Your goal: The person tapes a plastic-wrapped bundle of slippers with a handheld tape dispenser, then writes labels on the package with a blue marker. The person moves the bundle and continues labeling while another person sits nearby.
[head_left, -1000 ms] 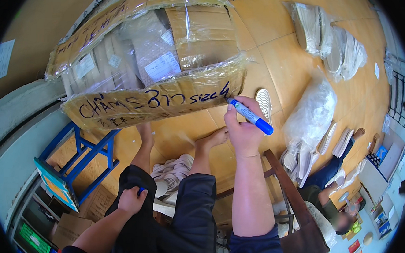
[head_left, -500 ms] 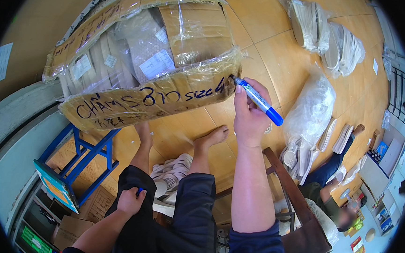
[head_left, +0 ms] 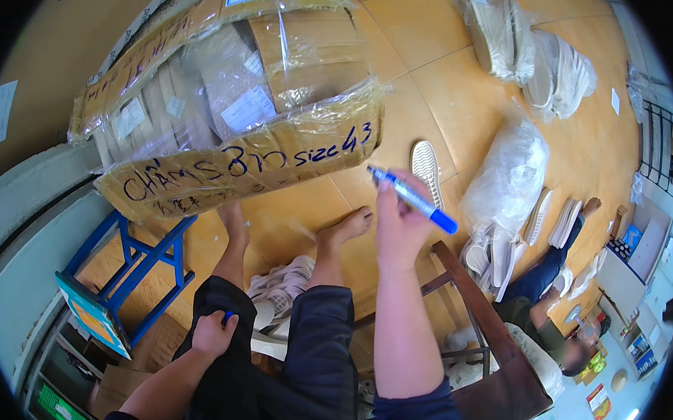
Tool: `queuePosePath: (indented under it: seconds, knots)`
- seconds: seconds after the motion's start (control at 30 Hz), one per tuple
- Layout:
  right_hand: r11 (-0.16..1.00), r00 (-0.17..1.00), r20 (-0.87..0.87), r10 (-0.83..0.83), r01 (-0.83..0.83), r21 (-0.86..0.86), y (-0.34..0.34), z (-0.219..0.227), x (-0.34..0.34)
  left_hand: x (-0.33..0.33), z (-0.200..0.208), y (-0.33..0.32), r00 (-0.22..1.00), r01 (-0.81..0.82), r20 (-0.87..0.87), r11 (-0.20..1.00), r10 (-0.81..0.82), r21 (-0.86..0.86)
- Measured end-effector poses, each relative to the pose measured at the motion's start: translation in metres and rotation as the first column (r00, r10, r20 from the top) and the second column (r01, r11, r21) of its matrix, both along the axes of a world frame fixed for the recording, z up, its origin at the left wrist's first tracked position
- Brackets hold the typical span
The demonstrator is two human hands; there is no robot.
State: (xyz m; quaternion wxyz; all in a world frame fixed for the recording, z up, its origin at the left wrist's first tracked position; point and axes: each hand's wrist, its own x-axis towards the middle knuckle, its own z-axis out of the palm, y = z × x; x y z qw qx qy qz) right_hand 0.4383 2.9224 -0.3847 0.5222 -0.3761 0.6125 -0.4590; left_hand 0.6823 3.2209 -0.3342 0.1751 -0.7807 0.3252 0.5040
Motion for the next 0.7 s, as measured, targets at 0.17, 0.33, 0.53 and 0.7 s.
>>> queuePosePath:
  seconds: [0.17, 0.33, 0.53, 0.7]
  knots:
    - [0.967, 0.995, 0.082, -0.054, 0.031, 0.253, 0.066, 0.023, 0.001, 0.009, 0.011, -0.016, 1.0, 0.025, 0.011, 0.999, -0.025, -0.022]
    - [0.972, 0.956, 0.227, -0.185, 0.144, 0.185, 0.042, 0.03, 0.004, 0.02, 0.019, -0.029, 0.992, 0.121, 0.024, 0.991, -0.12, -0.061]
    - [0.988, 0.966, 0.214, -0.147, 0.135, 0.069, -0.044, 0.001, 0.018, 0.024, 0.013, -0.024, 0.986, 0.164, 0.029, 0.982, -0.162, -0.091]
    - [0.987, 0.951, 0.27, -0.152, 0.133, 0.089, -0.05, 0.001, 0.023, 0.023, 0.011, -0.016, 0.989, 0.15, 0.036, 0.978, -0.147, -0.142]
